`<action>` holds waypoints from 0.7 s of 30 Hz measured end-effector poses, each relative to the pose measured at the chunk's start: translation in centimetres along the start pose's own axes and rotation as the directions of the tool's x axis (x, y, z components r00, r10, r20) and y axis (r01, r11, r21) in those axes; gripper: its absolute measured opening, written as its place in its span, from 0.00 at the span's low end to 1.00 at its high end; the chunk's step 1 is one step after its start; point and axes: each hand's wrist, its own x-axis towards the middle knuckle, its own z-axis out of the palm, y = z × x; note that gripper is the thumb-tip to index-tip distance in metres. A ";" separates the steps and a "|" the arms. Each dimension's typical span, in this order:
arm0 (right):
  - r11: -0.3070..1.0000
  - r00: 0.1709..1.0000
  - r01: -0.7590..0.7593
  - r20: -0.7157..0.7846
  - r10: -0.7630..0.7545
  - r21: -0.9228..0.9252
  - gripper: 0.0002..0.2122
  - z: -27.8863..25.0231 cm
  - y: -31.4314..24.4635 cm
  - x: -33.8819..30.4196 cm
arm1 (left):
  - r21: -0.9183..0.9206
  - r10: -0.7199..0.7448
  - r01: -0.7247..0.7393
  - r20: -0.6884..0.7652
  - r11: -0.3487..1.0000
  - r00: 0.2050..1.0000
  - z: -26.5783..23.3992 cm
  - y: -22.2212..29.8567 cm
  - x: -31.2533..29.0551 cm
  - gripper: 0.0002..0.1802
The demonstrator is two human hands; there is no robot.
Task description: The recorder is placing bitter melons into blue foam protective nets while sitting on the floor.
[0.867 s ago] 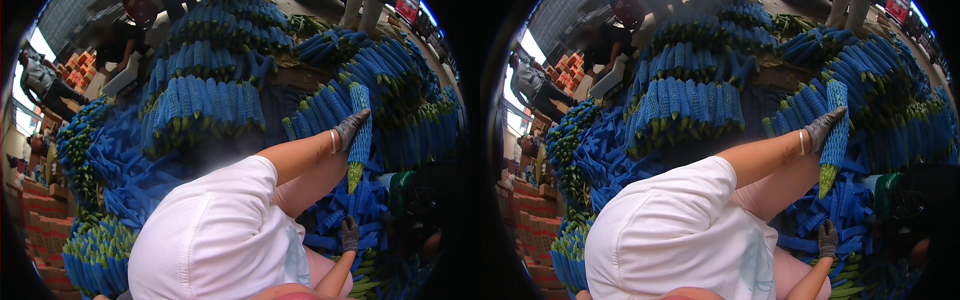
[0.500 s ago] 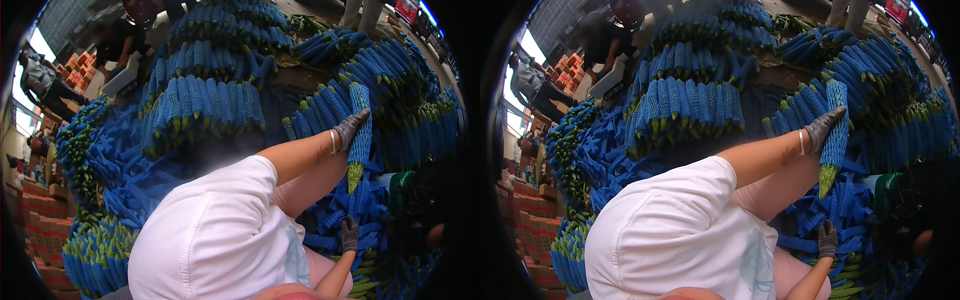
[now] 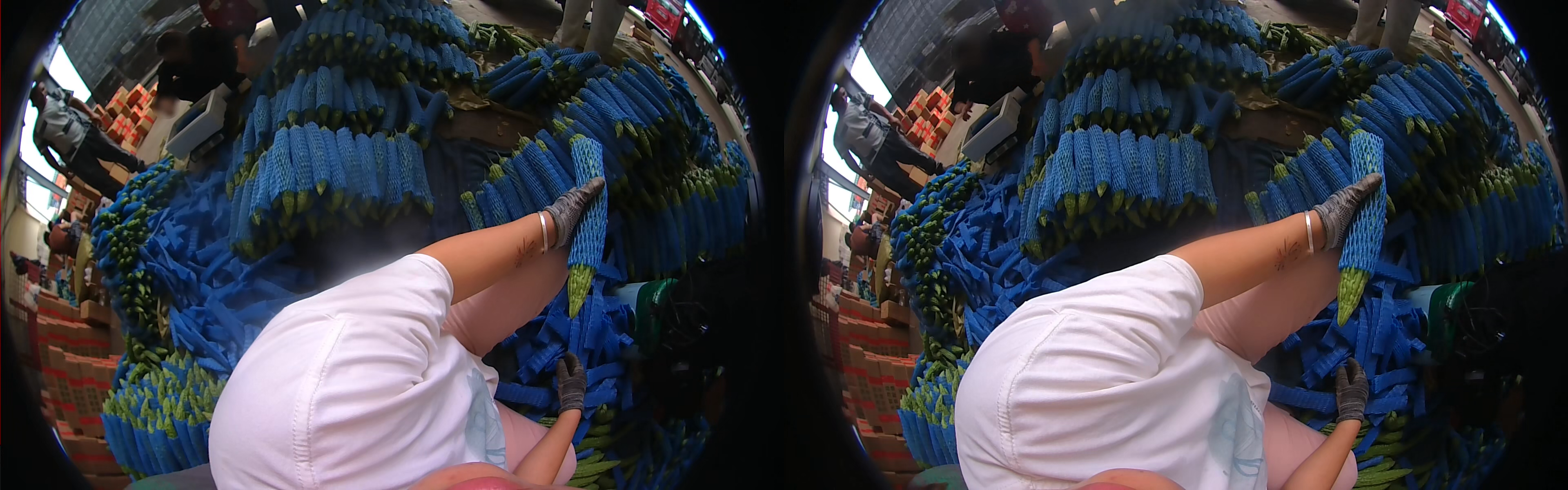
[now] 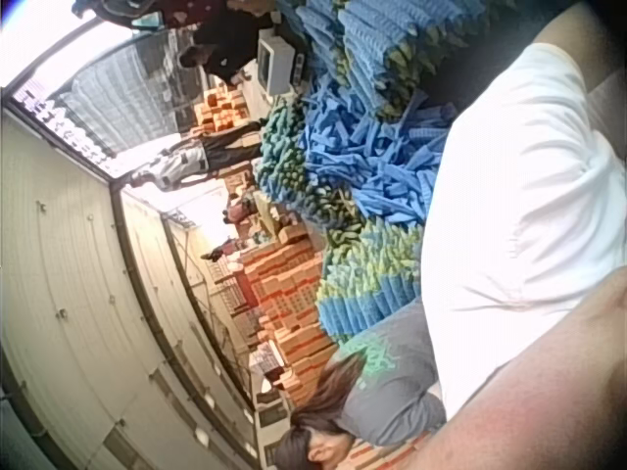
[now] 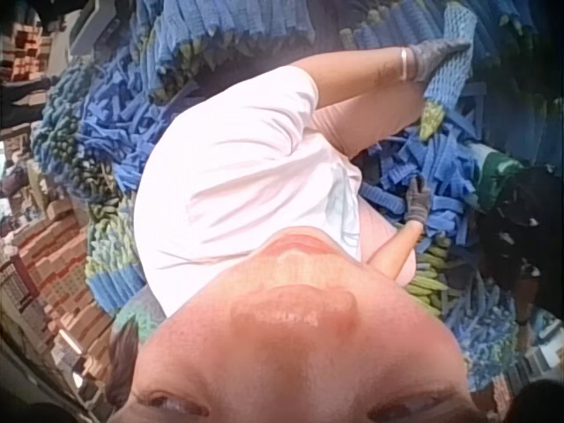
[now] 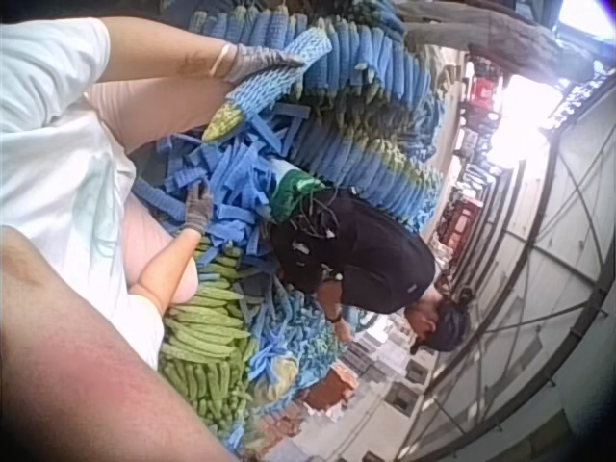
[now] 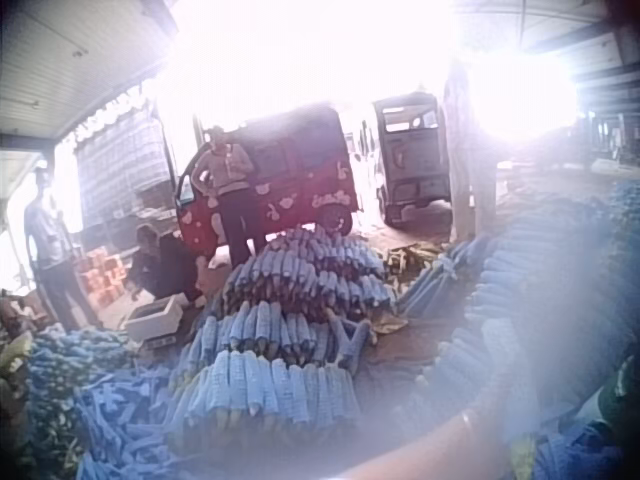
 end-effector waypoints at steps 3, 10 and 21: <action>1.000 1.000 0.007 0.000 -0.007 -0.014 0.17 0.0 -0.1 0.0 | -0.004 -0.010 0.010 -0.002 1.000 1.000 -0.1 0.0 0.1 0.32; 1.000 1.000 0.015 0.005 -0.015 -0.027 0.17 -0.1 0.0 0.0 | -0.006 0.003 -0.003 0.009 1.000 1.000 -0.1 -0.1 0.3 0.30; 0.998 1.000 -0.004 0.015 0.003 0.063 0.20 0.1 1.0 0.2 | -0.012 -0.012 0.012 0.017 1.000 1.000 -0.1 -0.1 0.1 0.30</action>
